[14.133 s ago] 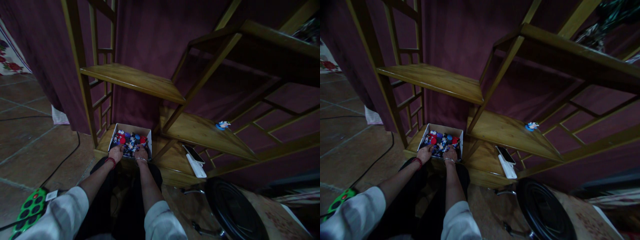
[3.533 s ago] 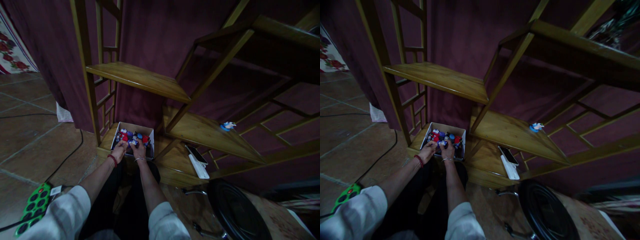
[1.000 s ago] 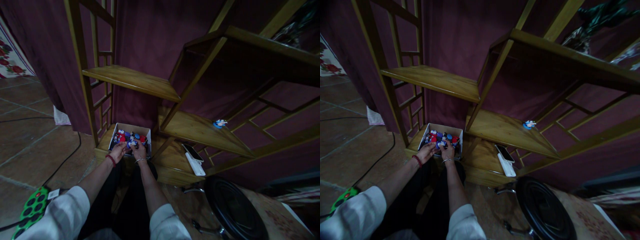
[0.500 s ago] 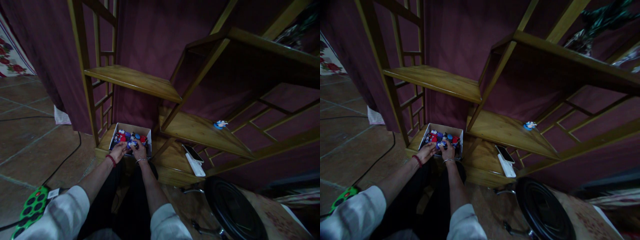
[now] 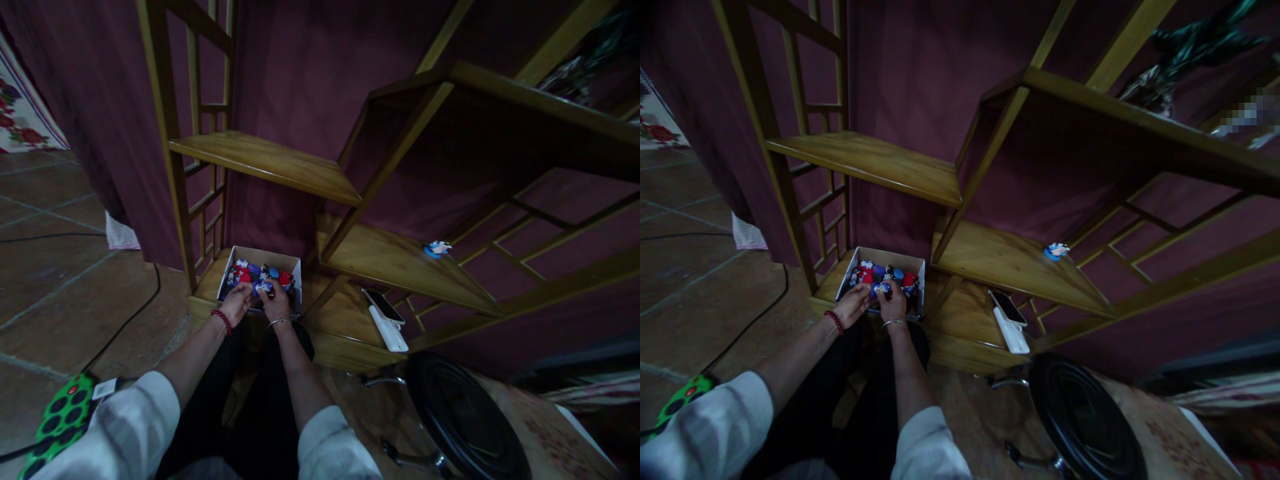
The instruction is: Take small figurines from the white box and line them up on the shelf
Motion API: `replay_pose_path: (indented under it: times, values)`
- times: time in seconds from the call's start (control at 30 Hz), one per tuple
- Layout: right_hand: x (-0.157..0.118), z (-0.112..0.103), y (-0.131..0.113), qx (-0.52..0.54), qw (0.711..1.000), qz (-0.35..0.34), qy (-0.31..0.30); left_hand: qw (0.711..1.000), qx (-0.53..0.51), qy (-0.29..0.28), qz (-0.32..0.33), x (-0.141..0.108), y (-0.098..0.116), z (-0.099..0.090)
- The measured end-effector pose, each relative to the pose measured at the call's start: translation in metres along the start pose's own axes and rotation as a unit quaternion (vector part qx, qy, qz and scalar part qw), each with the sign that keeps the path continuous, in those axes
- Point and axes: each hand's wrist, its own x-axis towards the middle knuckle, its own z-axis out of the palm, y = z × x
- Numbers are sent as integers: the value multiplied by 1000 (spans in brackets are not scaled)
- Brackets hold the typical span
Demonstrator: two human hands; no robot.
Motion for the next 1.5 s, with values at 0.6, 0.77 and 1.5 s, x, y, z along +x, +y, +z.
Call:
replay_pose_path:
  times: [0.6,0.77,1.5]
  values:
    - [-7,9,2,-19,1000,6,19,999,-22,21,-21,0,1,0]
    - [-6,11,6,-13,999,23,27,999,-18,28,-26,-2,3,2]
    - [-15,-44,-18,-32,999,28,23,997,16,-5,-69,-31,1,31]
